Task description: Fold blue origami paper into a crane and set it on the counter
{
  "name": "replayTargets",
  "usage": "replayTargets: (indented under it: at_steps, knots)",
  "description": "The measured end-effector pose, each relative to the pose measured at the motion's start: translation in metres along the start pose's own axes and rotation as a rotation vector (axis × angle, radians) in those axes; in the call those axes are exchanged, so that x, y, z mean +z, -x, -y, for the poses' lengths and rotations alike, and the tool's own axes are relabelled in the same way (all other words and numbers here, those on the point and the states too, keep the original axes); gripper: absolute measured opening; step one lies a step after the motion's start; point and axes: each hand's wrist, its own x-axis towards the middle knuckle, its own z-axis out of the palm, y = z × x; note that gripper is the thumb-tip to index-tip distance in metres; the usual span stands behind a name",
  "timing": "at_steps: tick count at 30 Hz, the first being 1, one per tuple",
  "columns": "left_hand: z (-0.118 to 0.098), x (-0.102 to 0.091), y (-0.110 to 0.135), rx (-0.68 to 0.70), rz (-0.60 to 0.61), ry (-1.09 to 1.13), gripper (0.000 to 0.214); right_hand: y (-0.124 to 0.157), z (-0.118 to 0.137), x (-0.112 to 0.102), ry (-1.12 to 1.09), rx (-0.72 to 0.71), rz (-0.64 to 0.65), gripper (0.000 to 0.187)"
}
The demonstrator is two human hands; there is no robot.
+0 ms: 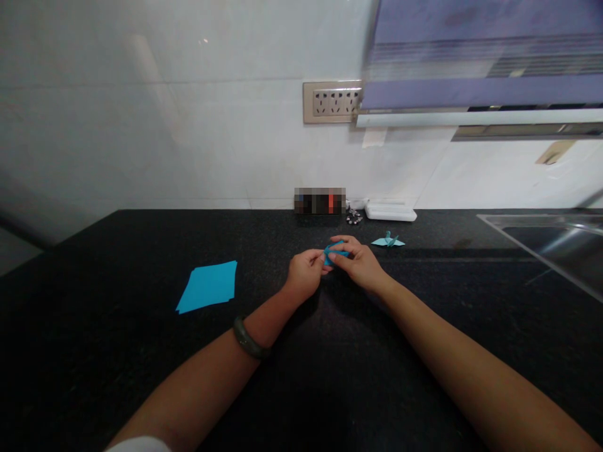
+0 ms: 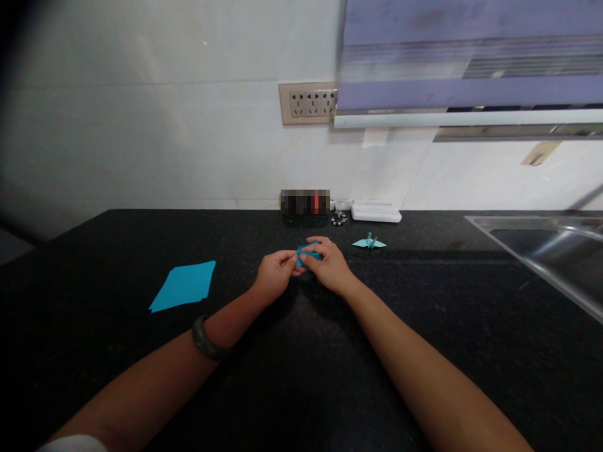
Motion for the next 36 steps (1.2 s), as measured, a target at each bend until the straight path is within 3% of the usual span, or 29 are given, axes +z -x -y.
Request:
replayTargets:
  at_steps: [6,12,15,21,26,32,36]
  knots:
    - [-0.002,0.001,0.0,-0.076,-0.013,0.117,0.01,0.001,-0.003,0.001,0.09,-0.063,-0.117,0.015]
    - [-0.006,-0.005,-0.003,-0.214,0.07,0.513,0.011,0.002,-0.004,0.003,0.184,-0.133,-0.106,0.012]
    - [-0.006,-0.009,-0.006,-0.265,0.105,0.609,0.018,0.003,-0.002,0.003,0.169,-0.14,-0.115,0.013]
    - [-0.003,-0.01,-0.008,-0.276,0.182,0.639,0.023,0.003,0.004,0.002,0.095,-0.117,-0.082,0.027]
    - [-0.001,-0.01,-0.008,-0.285,0.184,0.654,0.021,0.002,0.008,0.005,0.054,-0.12,-0.103,0.009]
    - [-0.006,-0.006,-0.002,-0.237,0.218,0.565,0.024,0.005,0.011,0.01,0.103,-0.114,-0.139,0.013]
    - [-0.007,-0.003,0.001,-0.184,0.187,0.489,0.026,0.007,0.007,0.012,0.1,0.003,-0.246,0.014]
